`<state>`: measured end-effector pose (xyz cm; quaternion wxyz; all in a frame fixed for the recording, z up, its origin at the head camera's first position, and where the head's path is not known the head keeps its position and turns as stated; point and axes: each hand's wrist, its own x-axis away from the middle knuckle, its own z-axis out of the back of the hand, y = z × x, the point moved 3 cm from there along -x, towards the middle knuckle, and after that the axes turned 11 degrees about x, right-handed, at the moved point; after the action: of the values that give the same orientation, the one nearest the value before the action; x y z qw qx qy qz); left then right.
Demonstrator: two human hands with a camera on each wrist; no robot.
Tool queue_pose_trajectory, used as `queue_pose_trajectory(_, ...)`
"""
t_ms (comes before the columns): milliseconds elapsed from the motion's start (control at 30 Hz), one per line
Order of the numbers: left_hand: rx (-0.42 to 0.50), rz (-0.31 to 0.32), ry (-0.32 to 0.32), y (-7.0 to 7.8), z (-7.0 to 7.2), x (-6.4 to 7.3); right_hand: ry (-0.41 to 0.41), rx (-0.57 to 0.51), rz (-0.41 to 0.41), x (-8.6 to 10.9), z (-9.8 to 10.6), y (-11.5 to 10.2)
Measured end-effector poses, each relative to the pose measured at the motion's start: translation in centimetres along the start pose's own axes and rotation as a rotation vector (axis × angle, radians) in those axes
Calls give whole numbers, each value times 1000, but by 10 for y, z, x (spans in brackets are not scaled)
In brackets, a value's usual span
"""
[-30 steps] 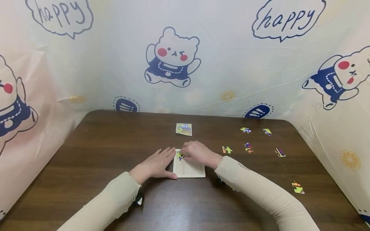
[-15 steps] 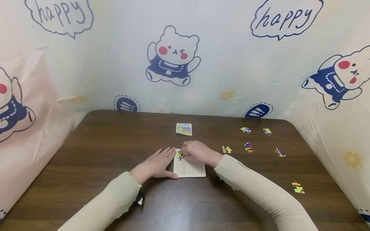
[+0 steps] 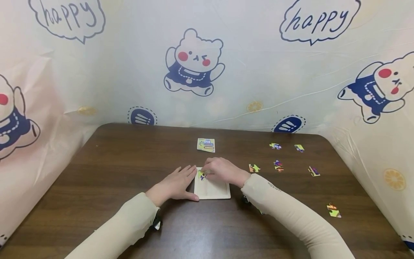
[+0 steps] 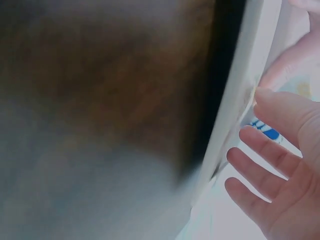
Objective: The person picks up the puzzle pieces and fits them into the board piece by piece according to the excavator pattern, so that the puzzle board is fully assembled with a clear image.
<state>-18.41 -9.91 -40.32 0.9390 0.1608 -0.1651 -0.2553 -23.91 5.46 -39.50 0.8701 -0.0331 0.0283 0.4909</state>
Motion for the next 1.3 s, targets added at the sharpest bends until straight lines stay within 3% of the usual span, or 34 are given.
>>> queue_pose_trajectory(100, -2, 2, -5, 0, 0, -1, 16, -33, -37, 2, 5, 8)
queue_pose_trajectory(367, -16, 8, -5, -1, 0, -2, 37, -77, -232, 15, 24, 45)
queue_pose_trajectory(733, -11, -20, 3, -4, 2, -4, 130, -176, -479, 60, 47, 121)
queue_pose_trajectory(1067, -7, -16, -2, -5, 4, -3, 122, -303, -647, 110, 39, 175)
queue_pose_trajectory(1300, 1, -12, -3, -4, 4, -3, 70, -260, -741, 142, 29, 200)
